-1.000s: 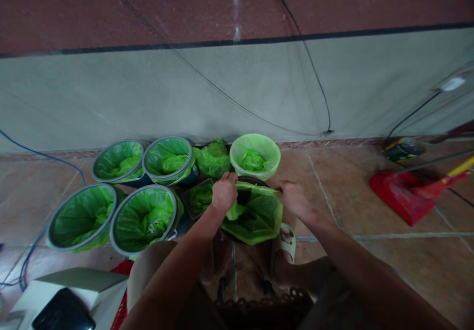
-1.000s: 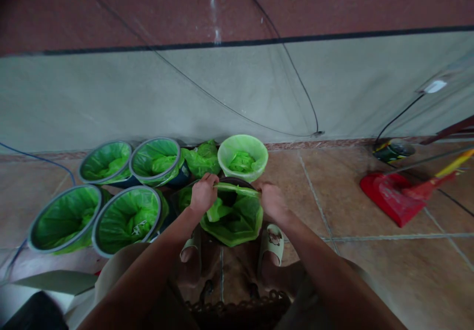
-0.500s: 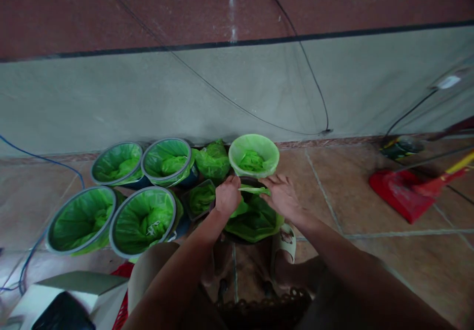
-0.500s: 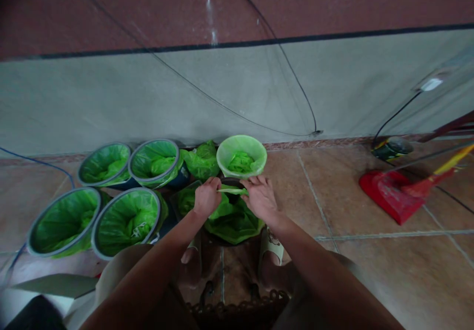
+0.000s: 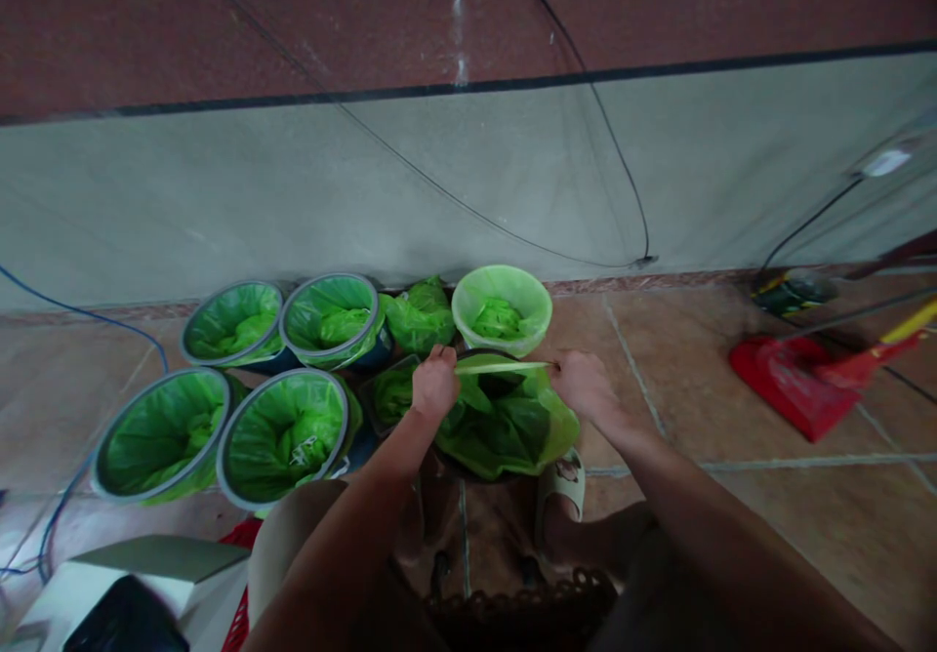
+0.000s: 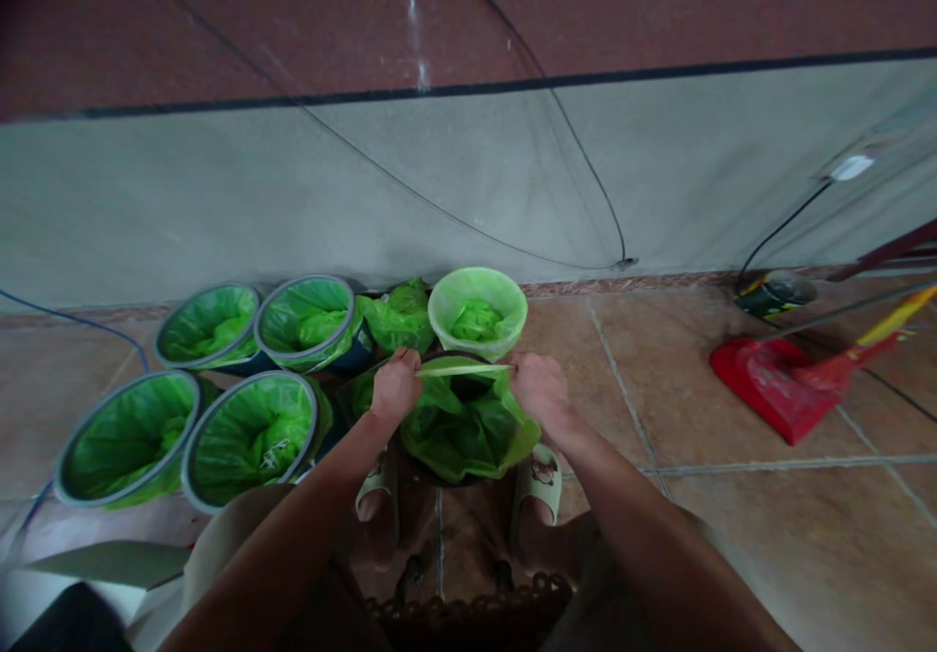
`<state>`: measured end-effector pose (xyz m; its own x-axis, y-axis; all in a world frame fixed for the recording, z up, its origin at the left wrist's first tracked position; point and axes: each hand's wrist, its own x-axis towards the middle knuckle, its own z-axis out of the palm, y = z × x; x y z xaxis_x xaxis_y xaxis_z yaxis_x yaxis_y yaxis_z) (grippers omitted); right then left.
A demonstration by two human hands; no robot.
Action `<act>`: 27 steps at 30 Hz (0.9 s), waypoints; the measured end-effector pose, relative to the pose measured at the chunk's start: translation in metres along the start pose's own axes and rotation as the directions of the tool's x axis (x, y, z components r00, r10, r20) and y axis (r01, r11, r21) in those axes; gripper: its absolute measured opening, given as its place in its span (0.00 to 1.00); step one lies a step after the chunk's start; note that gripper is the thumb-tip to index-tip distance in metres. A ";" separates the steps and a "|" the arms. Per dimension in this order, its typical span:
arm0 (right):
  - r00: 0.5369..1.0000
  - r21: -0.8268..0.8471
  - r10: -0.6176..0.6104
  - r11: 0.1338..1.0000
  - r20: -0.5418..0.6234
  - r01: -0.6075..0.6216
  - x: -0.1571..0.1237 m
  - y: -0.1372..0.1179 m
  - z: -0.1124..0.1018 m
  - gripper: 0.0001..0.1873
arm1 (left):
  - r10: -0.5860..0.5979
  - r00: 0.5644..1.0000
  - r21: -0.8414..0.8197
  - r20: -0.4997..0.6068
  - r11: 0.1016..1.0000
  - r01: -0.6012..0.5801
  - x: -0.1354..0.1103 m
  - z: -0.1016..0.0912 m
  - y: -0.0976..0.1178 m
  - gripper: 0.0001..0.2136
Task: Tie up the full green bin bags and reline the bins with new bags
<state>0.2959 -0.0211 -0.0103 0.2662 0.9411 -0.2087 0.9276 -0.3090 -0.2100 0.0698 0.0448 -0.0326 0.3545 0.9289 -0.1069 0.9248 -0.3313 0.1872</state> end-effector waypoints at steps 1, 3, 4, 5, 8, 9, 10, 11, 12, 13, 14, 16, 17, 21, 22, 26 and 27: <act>1.000 -0.027 0.024 0.999 0.018 -0.023 0.000 0.003 -0.002 0.14 | -0.010 1.000 0.006 -0.006 1.000 0.010 0.001 0.000 -0.002 0.11; 0.995 -0.091 0.076 0.993 0.062 -0.070 -0.001 0.005 -0.003 0.15 | -0.018 1.000 0.013 -0.013 1.000 0.018 0.001 0.000 -0.004 0.11; 0.991 -0.117 0.099 0.989 0.088 -0.089 -0.002 0.004 -0.003 0.15 | -0.016 1.000 0.015 -0.018 1.000 0.016 0.001 0.000 -0.003 0.11; 0.989 -0.135 0.109 0.986 0.102 -0.095 -0.004 0.002 -0.002 0.14 | -0.010 1.000 0.015 -0.023 1.000 0.011 0.000 0.001 -0.002 0.10; 0.998 -0.118 -0.044 0.992 0.037 0.048 -0.009 -0.011 0.003 0.20 | 0.020 0.999 0.008 -0.039 1.000 -0.020 -0.002 0.003 0.007 0.10; 0.989 -0.087 -0.147 0.985 -0.003 0.147 -0.011 -0.017 0.005 0.25 | 0.031 0.999 0.001 -0.040 1.000 -0.031 -0.003 0.003 0.010 0.09; 0.968 -0.052 -0.248 0.968 -0.038 0.246 -0.012 -0.023 0.008 0.28 | 0.040 0.999 -0.008 -0.037 0.999 -0.040 -0.004 0.004 0.013 0.09; 0.942 -0.016 -0.331 0.944 -0.057 0.331 -0.012 -0.028 0.011 0.26 | 0.045 0.998 -0.018 -0.034 0.999 -0.046 -0.004 0.004 0.015 0.09; 0.921 0.020 -0.385 0.922 -0.057 0.386 -0.012 -0.032 0.013 0.20 | 0.048 0.998 -0.032 -0.033 0.998 -0.049 -0.005 0.004 0.017 0.09; 0.910 0.049 -0.411 0.909 -0.051 0.413 -0.011 -0.035 0.015 0.13 | 0.052 0.998 -0.051 -0.036 0.997 -0.054 -0.005 0.004 0.019 0.09; 0.909 0.068 -0.414 0.906 -0.047 0.417 -0.009 -0.036 0.016 0.08 | 0.061 0.997 -0.078 -0.044 0.995 -0.064 -0.005 0.004 0.020 0.08; 0.923 0.095 -0.378 0.919 -0.066 0.383 -0.006 -0.037 0.016 0.08 | 0.095 0.993 -0.166 -0.066 0.981 -0.105 -0.006 0.005 0.022 0.05; 0.932 0.114 -0.352 0.926 -0.088 0.360 -0.004 -0.036 0.016 0.08 | 0.120 0.990 -0.226 -0.081 0.965 -0.135 -0.007 0.005 0.023 0.05; 0.948 0.193 -0.259 0.936 -0.185 0.294 0.001 -0.030 0.015 0.07 | 0.192 0.970 -0.437 -0.151 0.867 -0.240 -0.011 0.008 0.027 0.11; 0.949 0.209 -0.245 0.935 -0.200 0.285 0.002 -0.029 0.016 0.07 | 0.204 0.965 -0.456 -0.165 0.851 -0.259 -0.012 0.009 0.027 0.10; 0.948 0.250 -0.203 0.932 -0.246 0.264 0.005 -0.028 0.020 0.07 | 0.232 0.950 -0.400 -0.209 0.866 -0.299 -0.013 0.009 0.026 0.05; 0.948 0.246 -0.198 0.934 -0.248 0.259 0.005 -0.028 0.021 0.08 | 0.225 0.950 -0.372 -0.218 0.881 -0.293 -0.013 0.008 0.025 0.06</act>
<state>0.2658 -0.0104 -0.0255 0.1342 0.9877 0.0803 0.8711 -0.0790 -0.4847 0.0892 0.0227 -0.0344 0.5142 0.8439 0.1529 0.6590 -0.5029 0.5592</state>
